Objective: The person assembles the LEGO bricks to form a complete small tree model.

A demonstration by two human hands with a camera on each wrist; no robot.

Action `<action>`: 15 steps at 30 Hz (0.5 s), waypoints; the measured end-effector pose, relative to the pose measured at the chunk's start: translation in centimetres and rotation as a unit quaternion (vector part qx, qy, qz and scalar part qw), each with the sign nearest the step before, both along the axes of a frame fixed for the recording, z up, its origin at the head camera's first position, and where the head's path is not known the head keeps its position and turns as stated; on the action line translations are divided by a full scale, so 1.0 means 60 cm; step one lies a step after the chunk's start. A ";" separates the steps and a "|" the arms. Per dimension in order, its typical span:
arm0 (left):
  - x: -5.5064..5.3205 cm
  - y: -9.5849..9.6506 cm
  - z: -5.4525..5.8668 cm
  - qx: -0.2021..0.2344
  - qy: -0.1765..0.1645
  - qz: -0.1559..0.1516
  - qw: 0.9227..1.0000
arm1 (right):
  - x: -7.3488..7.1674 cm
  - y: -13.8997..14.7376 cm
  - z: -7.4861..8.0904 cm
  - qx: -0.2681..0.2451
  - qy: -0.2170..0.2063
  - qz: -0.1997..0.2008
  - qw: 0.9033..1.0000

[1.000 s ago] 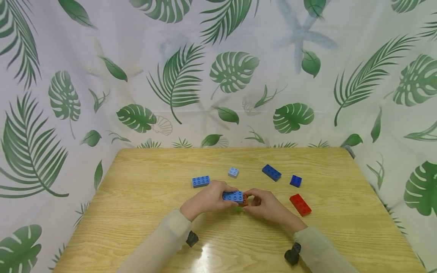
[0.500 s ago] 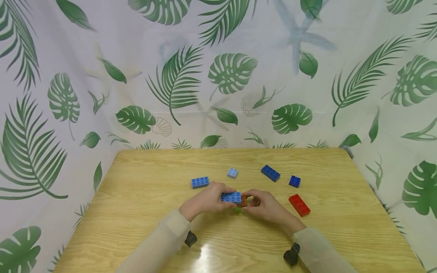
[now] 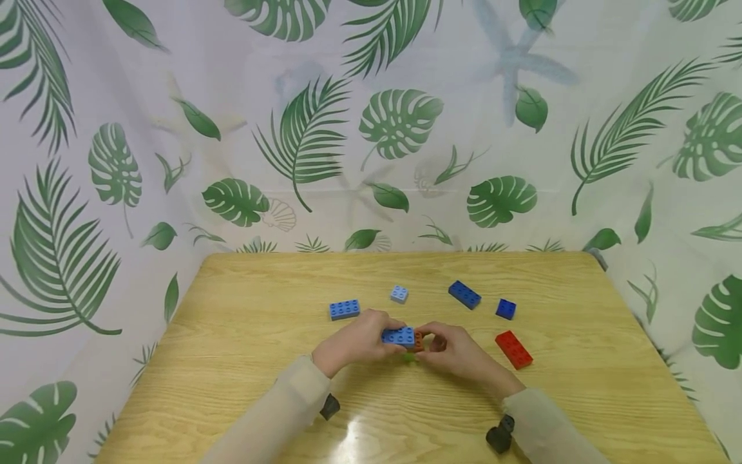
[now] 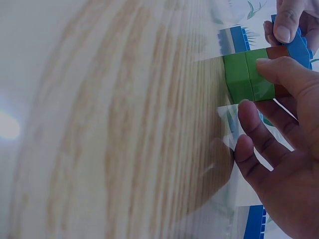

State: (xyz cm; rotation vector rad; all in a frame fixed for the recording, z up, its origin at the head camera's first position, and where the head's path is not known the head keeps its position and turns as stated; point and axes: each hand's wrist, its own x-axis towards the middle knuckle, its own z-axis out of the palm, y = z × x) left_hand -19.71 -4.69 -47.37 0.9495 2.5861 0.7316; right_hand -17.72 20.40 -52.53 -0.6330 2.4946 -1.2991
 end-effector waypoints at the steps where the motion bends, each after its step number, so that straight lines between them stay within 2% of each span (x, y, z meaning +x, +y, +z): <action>1: -0.001 0.001 0.000 -0.001 0.001 -0.001 1.000 | 0.000 0.001 0.000 -0.001 0.001 0.000 1.000; 9: -0.003 0.002 -0.003 0.014 -0.010 -0.004 1.000 | 0.000 0.005 -0.002 -0.004 -0.013 -0.002 1.000; 15: -0.005 -0.003 -0.023 0.063 -0.025 0.019 0.998 | 0.000 0.006 -0.004 -0.009 0.000 0.006 1.000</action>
